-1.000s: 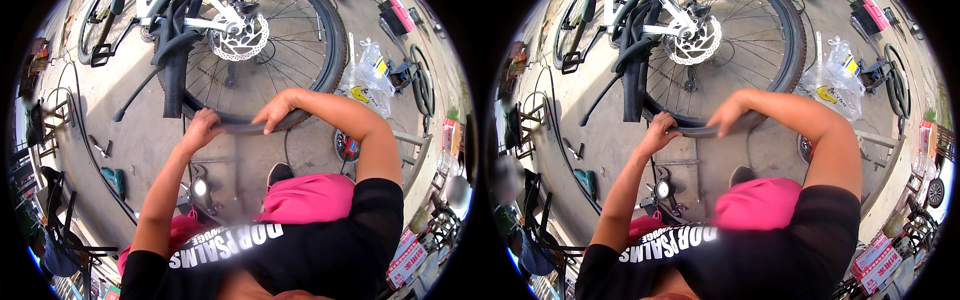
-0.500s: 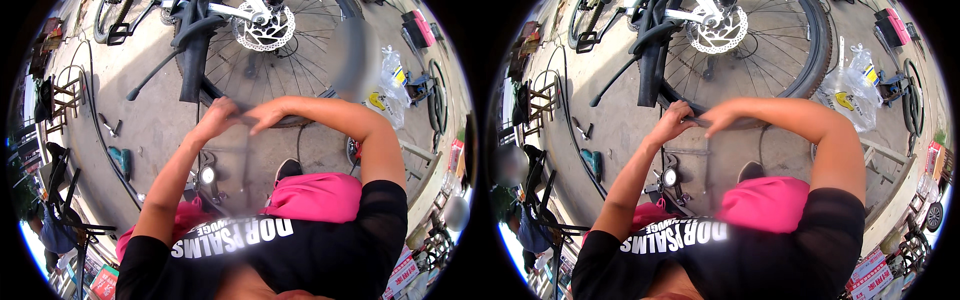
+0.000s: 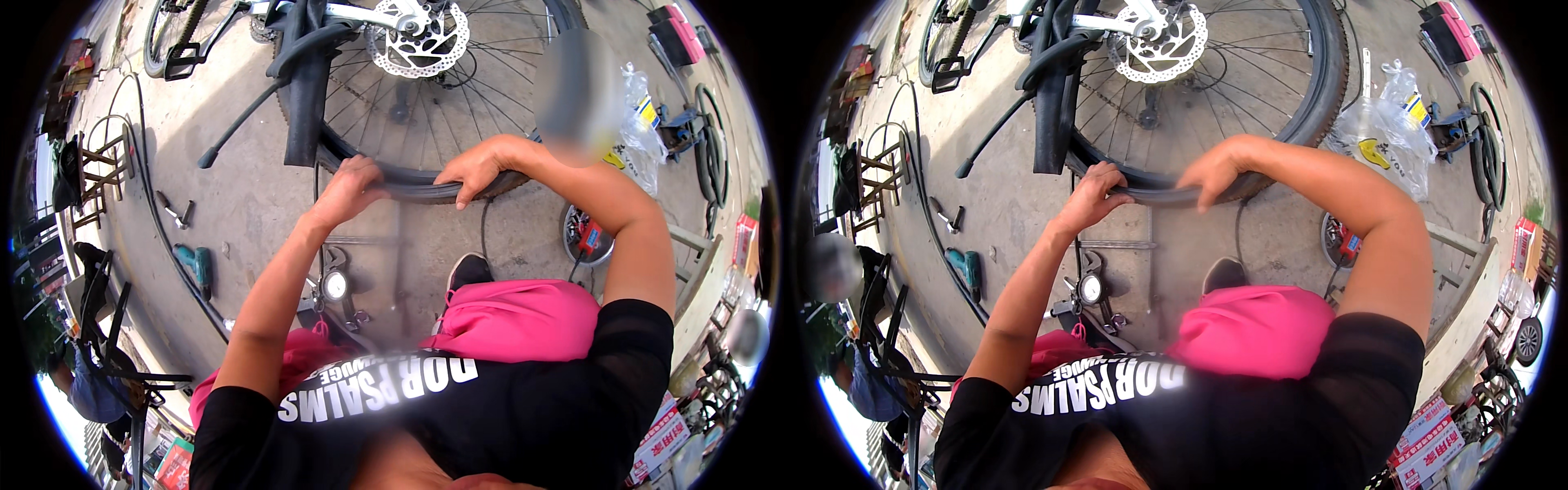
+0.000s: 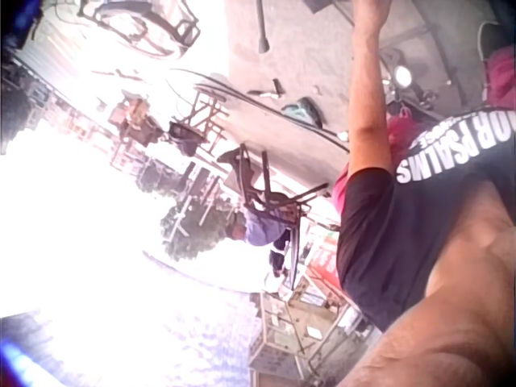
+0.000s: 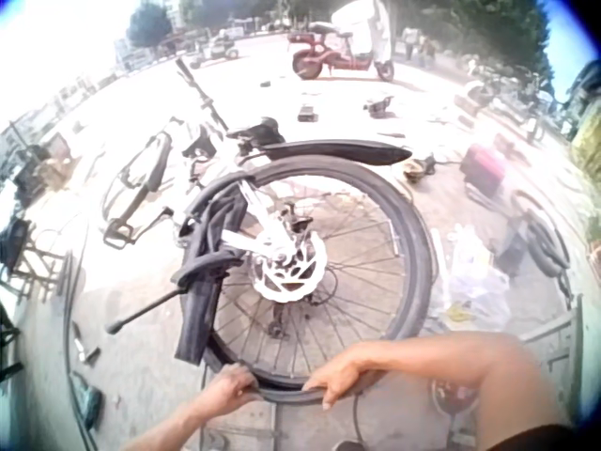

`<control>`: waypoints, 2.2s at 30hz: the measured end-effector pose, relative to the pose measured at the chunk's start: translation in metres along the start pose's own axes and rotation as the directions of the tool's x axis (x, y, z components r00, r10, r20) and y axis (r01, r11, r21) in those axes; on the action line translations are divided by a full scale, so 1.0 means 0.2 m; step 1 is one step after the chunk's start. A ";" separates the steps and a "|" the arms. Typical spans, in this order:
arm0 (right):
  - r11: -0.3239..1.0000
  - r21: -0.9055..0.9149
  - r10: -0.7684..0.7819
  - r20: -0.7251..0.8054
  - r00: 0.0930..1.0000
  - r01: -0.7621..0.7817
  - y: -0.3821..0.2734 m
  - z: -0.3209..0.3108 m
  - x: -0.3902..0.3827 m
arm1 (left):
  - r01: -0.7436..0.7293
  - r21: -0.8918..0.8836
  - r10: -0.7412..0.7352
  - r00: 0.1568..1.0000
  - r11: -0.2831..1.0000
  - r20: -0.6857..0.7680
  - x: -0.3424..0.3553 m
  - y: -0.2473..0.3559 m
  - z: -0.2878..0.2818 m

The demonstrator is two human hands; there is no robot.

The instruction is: The person is repairing a bicycle inner tube. They apply a patch to the tube, use a hammer to secure it, and then insert the repaired inner tube back into the bicycle tire.

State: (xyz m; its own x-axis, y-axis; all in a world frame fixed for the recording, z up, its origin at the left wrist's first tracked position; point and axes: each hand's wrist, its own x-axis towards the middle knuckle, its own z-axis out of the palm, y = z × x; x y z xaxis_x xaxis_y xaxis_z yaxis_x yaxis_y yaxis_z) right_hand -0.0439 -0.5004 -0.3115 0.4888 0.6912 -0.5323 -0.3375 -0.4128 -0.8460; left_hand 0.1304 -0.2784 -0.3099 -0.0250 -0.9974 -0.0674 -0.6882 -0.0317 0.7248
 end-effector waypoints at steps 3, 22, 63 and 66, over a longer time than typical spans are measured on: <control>0.999 -0.036 0.008 -0.043 0.999 -0.010 -0.02 0.00 0.02 | 0.015 -0.001 -0.015 1.000 1.000 -0.027 0.00 0.00 0.00; 0.998 -0.017 0.055 -0.077 0.996 -0.056 -0.05 0.02 0.01 | -0.069 -0.020 0.068 0.997 0.997 -0.026 -0.02 -0.04 0.06; 0.928 0.371 -0.040 0.086 0.996 0.005 0.04 0.00 0.03 | -0.043 -0.060 0.039 0.997 0.997 -0.073 -0.01 0.00 0.10; 0.957 0.285 0.029 0.087 0.996 -0.052 0.04 0.00 -0.03 | -0.042 -0.067 0.038 0.997 0.997 -0.067 0.00 0.00 0.10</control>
State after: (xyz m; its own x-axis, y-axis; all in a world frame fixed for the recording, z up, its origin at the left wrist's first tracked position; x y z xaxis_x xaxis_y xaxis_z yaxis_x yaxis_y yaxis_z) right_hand -0.0492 -0.5079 -0.3160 0.4070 0.7281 -0.5515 -0.5780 -0.2623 -0.7728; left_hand 0.1163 -0.2765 -0.3243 -0.0021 -1.0000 0.0059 -0.6366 0.0059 0.7712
